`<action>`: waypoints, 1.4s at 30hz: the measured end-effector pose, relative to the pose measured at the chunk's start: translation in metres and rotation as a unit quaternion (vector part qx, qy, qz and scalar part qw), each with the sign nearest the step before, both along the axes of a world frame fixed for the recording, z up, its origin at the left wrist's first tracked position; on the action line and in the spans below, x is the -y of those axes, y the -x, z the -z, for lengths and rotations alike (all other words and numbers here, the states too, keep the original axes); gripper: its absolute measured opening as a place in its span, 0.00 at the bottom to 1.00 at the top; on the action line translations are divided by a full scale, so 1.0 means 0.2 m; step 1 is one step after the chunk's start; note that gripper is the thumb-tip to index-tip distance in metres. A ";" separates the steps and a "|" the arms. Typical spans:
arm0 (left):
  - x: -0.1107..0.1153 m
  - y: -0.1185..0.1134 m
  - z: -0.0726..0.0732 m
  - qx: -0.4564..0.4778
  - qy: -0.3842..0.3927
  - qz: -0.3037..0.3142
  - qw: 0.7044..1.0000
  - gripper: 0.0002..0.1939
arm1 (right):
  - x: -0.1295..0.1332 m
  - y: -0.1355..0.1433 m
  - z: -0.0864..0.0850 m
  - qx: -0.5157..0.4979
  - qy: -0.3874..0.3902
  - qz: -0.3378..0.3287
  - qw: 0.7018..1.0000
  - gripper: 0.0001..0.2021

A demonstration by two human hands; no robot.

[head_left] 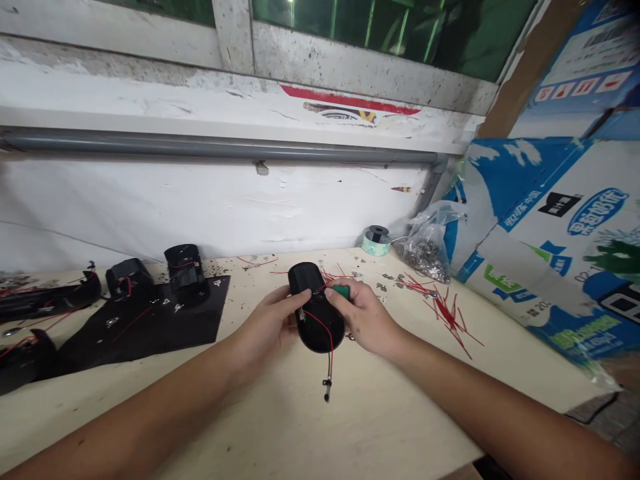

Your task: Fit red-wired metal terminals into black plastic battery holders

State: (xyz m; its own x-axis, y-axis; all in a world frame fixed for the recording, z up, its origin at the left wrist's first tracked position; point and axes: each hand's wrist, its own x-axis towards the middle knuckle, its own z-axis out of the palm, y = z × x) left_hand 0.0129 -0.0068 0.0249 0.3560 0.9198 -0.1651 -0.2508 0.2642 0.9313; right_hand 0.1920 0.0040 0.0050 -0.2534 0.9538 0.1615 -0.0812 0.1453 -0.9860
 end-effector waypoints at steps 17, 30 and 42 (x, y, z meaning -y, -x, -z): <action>0.03 -0.03 0.06 0.038 0.037 -0.040 0.998 0.21 | 0.00 -0.01 0.01 0.015 -0.034 -0.005 0.999 0.19; 0.06 -0.05 0.06 0.033 0.033 -0.051 0.998 0.25 | 0.04 0.03 0.03 0.031 -0.068 0.000 0.997 0.15; 0.07 -0.05 0.06 0.038 0.026 -0.047 0.998 0.21 | 0.04 0.05 0.06 0.005 -0.007 -0.012 1.000 0.15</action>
